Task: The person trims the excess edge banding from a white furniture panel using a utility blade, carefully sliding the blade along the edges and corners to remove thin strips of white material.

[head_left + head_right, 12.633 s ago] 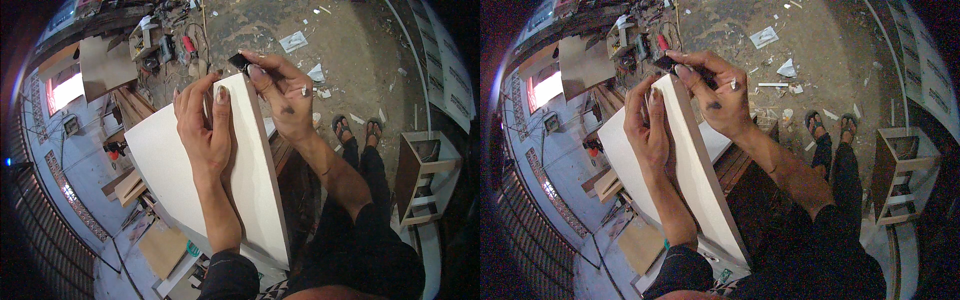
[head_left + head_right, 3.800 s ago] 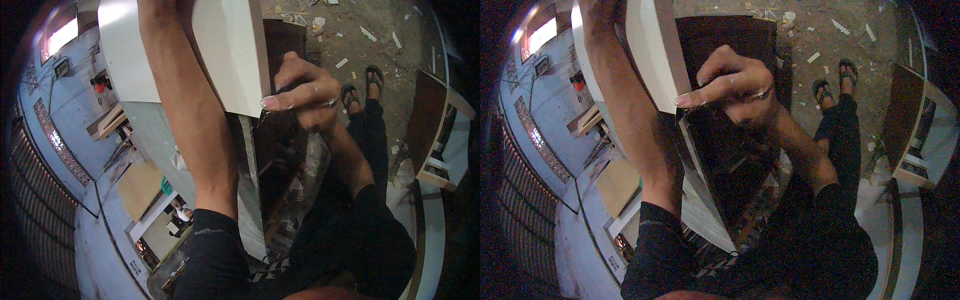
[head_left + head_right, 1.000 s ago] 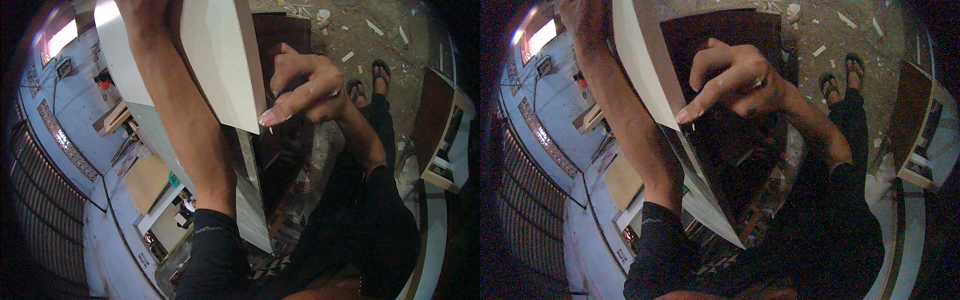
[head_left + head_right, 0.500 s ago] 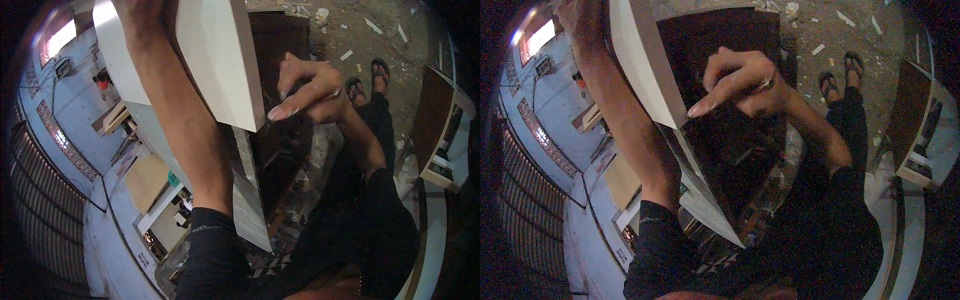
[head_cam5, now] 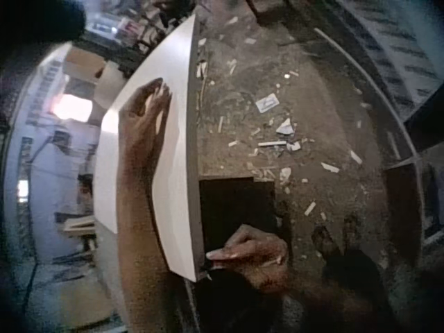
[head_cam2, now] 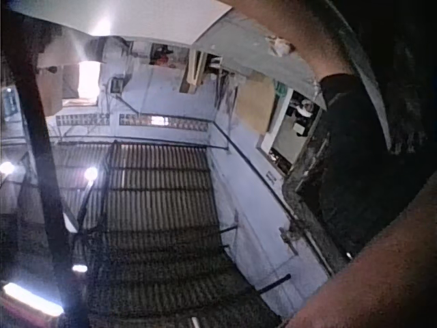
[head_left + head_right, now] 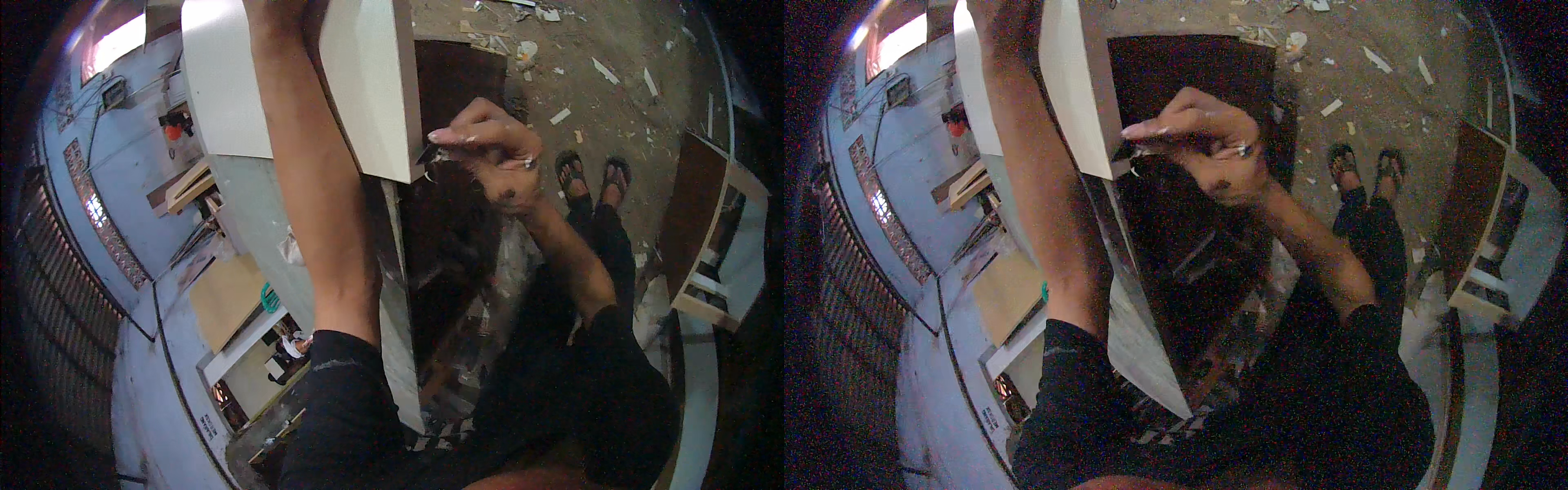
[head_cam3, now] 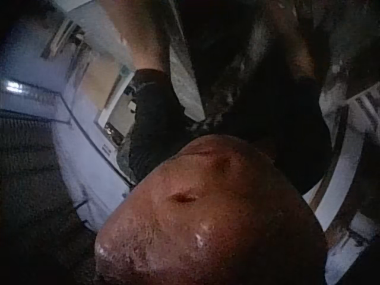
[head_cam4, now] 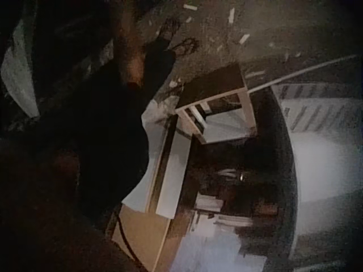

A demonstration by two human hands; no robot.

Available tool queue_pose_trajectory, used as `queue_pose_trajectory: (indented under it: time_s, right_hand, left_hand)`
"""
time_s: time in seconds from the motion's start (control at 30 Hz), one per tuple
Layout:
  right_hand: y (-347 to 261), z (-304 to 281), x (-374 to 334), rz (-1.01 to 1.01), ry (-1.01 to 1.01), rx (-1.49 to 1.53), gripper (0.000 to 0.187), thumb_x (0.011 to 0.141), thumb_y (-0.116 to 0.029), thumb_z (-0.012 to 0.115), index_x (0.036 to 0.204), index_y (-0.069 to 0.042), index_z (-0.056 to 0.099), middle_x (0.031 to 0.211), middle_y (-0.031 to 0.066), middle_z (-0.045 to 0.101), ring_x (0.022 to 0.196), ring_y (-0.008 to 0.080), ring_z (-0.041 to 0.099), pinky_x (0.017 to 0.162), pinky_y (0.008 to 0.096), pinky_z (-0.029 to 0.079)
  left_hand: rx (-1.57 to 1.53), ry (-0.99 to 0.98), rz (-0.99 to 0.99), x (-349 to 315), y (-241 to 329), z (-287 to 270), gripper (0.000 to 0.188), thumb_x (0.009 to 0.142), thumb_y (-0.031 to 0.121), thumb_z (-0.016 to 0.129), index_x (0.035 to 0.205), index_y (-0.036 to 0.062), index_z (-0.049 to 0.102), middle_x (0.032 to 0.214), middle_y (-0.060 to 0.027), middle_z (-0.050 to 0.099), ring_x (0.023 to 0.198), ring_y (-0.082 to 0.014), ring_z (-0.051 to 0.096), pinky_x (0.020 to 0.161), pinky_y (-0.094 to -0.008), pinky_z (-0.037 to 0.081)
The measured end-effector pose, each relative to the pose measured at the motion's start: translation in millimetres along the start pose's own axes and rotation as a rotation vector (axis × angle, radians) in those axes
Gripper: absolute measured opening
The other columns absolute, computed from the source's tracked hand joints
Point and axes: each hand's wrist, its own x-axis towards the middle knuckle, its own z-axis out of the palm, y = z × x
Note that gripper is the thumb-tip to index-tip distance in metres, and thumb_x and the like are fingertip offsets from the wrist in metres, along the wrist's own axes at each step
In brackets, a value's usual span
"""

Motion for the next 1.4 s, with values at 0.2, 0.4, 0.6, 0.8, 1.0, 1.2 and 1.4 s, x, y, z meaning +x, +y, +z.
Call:
queue_pose_trajectory:
  time_s: [0.2,0.4,0.6,0.8,1.0,1.2,1.4]
  right_hand:
    - [11.7,14.3,1.3,-0.037,-0.006,0.113,0.045,0.071,0.020,0.057,0.101,-0.008,0.076,0.082,0.0045,0.062,0.075,0.0148,0.060,0.070,0.0251,0.049]
    - [13.6,9.8,-1.3,-0.101,-0.027,0.020,0.049,0.062,0.012,0.055,0.101,-0.008,0.077,0.080,0.0051,0.061,0.072,0.0140,0.058,0.065,0.0239,0.046]
    - [22.8,7.3,1.5,-0.224,-0.019,0.040,0.051,0.056,0.003,0.054,0.101,-0.005,0.077,0.079,0.0056,0.060,0.071,0.0142,0.057,0.063,0.0232,0.043]
    - [26.8,4.5,11.2,-0.309,-0.101,0.068,0.050,0.055,-0.003,0.055,0.100,-0.002,0.077,0.081,0.0068,0.060,0.072,0.0156,0.057,0.066,0.0245,0.044]
    - [23.1,9.5,12.8,-0.314,-0.049,0.061,0.023,0.067,0.006,0.072,0.088,-0.002,0.075,0.077,0.0061,0.058,0.062,0.0139,0.050,0.057,0.0270,0.037]
    - [24.0,6.3,13.4,-0.311,-0.087,0.058,0.033,0.062,0.003,0.065,0.092,-0.002,0.076,0.079,0.0070,0.059,0.066,0.0151,0.053,0.060,0.0273,0.039]
    - [25.7,-4.3,12.6,-0.292,-0.177,0.049,0.042,0.058,0.001,0.058,0.095,-0.004,0.077,0.079,0.0063,0.059,0.069,0.0157,0.055,0.061,0.0266,0.041]
  left_hand:
    - [0.692,-0.058,0.511,-21.9,-22.8,-10.6,0.036,0.092,0.009,0.065,0.121,-0.0109,0.057,0.121,-0.0166,0.061,0.112,-0.0219,0.058,0.101,-0.0296,0.046]
    - [0.804,-0.031,0.526,-69.5,-32.7,-19.9,0.035,0.092,0.009,0.066,0.120,-0.0102,0.058,0.119,-0.0155,0.062,0.111,-0.0209,0.058,0.100,-0.0291,0.046]
    - [0.811,-0.055,0.545,-79.0,-35.8,-19.3,0.034,0.092,0.010,0.066,0.119,-0.0096,0.059,0.117,-0.0144,0.063,0.110,-0.0199,0.059,0.099,-0.0285,0.046]
    - [0.757,-0.113,0.541,-38.4,-21.3,-16.5,0.034,0.091,0.010,0.067,0.118,-0.0089,0.060,0.115,-0.0133,0.064,0.109,-0.0189,0.059,0.099,-0.0280,0.046]
    - [0.629,-0.169,0.497,0.0,-19.8,-13.2,0.033,0.091,0.011,0.067,0.117,-0.0082,0.061,0.113,-0.0122,0.065,0.108,-0.0179,0.059,0.098,-0.0275,0.045]
    - [0.622,-0.243,0.523,13.2,-15.1,-16.5,0.033,0.091,0.012,0.068,0.117,-0.0073,0.062,0.111,-0.0113,0.065,0.107,-0.0174,0.059,0.097,-0.0270,0.045]
    - [0.743,-0.177,0.539,-7.5,-19.4,-10.9,0.035,0.090,0.015,0.068,0.117,-0.0063,0.062,0.113,-0.0127,0.065,0.109,-0.0193,0.059,0.097,-0.0290,0.045]
